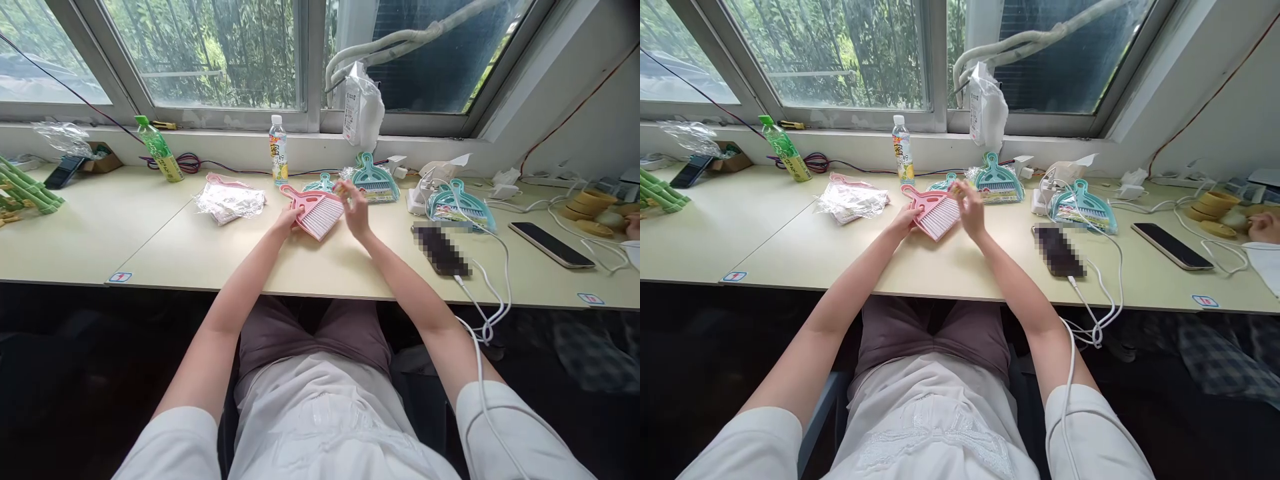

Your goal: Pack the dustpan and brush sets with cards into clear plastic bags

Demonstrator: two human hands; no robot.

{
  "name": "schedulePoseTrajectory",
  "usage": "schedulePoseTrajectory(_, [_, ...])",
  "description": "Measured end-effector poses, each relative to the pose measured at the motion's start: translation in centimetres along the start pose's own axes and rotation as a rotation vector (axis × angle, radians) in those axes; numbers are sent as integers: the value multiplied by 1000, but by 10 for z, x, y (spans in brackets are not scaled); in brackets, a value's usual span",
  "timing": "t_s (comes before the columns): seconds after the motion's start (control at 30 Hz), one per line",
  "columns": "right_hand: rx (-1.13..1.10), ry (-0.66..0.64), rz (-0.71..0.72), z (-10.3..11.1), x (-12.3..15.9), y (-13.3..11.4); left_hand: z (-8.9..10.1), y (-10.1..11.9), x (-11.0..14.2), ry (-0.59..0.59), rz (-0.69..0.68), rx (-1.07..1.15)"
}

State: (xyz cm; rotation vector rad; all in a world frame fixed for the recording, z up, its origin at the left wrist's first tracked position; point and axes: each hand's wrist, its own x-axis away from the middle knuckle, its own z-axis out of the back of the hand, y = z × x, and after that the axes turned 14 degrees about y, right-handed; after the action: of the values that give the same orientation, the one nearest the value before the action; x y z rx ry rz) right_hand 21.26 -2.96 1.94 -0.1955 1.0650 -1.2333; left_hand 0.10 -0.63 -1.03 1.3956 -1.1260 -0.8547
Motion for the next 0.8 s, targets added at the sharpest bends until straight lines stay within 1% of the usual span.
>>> schedulePoseTrajectory(0.03, [11,-48,108,-8,5,-4,-1,0,1,-13,1,34])
schedulePoseTrajectory(0.07, [30,-145,197,-16,9,-6,-1,1,1,-11,5,67])
schedulePoseTrajectory(0.1, [52,-251,263,-23,11,-5,-1,2,2,5,9,97])
schedulePoseTrajectory(0.13, [67,-327,310,-28,13,-3,-1,3,3,26,11,123])
schedulePoseTrajectory(0.17, [81,-385,327,-31,14,0,0,3,4,42,11,140])
schedulePoseTrajectory(0.23, [84,-431,306,-33,14,7,0,5,6,48,6,145])
schedulePoseTrajectory(0.33, [39,-405,249,-29,11,14,0,5,9,-27,-31,132])
schedulePoseTrajectory(0.43, [36,-339,229,-27,9,13,0,4,9,-94,-73,161])
schedulePoseTrajectory(0.57, [106,-274,271,-29,13,6,1,2,4,-112,-111,225])
schedulePoseTrajectory(0.7, [130,-248,321,-34,16,8,4,-3,-5,-85,-122,264])
schedulePoseTrajectory(0.77, [118,-207,312,-38,15,12,4,-5,-8,-88,-142,273])
schedulePoseTrajectory(0.8, [99,-160,289,-40,13,14,4,-6,-9,-96,-158,277])
